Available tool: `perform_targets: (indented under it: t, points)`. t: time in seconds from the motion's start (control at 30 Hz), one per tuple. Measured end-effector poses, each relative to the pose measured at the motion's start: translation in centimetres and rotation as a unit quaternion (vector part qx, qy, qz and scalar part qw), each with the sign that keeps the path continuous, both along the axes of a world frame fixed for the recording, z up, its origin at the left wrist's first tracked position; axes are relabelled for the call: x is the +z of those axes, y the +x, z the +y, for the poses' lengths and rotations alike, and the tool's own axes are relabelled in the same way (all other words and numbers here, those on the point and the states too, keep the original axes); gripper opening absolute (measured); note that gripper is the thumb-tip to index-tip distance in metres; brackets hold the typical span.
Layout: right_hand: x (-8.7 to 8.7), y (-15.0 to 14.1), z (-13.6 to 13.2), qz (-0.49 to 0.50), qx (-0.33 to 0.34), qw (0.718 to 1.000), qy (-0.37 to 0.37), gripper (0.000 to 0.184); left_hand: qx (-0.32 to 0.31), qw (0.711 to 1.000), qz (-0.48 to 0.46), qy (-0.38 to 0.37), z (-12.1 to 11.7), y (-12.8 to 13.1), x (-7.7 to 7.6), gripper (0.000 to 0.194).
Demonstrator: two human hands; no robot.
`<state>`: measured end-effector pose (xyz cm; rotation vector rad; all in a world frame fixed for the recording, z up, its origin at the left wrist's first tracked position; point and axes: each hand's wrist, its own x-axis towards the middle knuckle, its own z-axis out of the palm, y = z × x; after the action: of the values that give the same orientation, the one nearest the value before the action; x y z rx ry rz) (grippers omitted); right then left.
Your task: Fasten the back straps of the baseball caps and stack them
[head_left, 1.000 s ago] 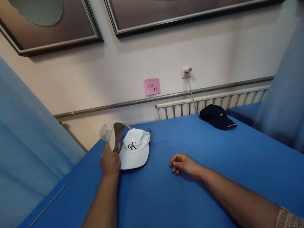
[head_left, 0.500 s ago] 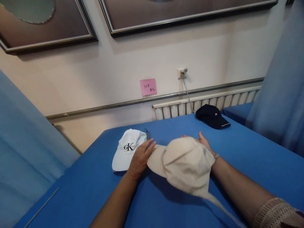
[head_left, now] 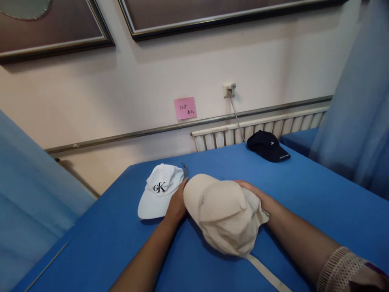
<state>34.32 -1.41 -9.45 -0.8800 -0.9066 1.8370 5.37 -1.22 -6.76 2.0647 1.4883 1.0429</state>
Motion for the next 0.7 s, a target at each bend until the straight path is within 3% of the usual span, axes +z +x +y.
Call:
perform_targets:
  t: [0.07, 0.13, 0.2, 0.27, 0.37, 0.5, 0.7]
  points:
    - [0.2, -0.5, 0.3, 0.07, 0.01, 0.997, -0.02, 0.014, 0.036, 0.983, -0.144, -0.105, -0.3, 1.2, -0.3, 0.054]
    - [0.1, -0.8, 0.9, 0.122, -0.009, 0.992, -0.038, 0.019, 0.018, 0.929, -0.284, -0.235, -0.7, 2.5, -0.7, 0.052]
    - [-0.5, -0.9, 1.8, 0.135, -0.078, 0.987, -0.051, 0.022, -0.038, 0.869, -0.367, -0.329, -1.2, 3.7, -1.1, 0.05]
    - [-1.4, -0.5, 2.8, 0.114, -0.187, 0.975, -0.04, 0.015, -0.074, 0.842, -0.386, -0.369, -1.7, 4.6, -1.2, 0.047]
    - [-2.7, 0.4, 4.2, 0.085, -0.265, 0.96, -0.022, 0.008, -0.059, 0.852, -0.369, -0.366, -2.1, 5.3, -1.3, 0.052]
    - [-3.5, 1.5, 5.0, 0.049, -0.292, 0.955, -0.012, 0.006, -0.025, 0.871, -0.369, -0.325, -2.1, 5.3, -1.5, 0.061]
    - [-3.5, 2.4, 5.2, -0.023, -0.292, 0.956, -0.003, 0.007, -0.082, 0.892, -0.335, -0.292, -2.1, 4.9, -1.7, 0.06]
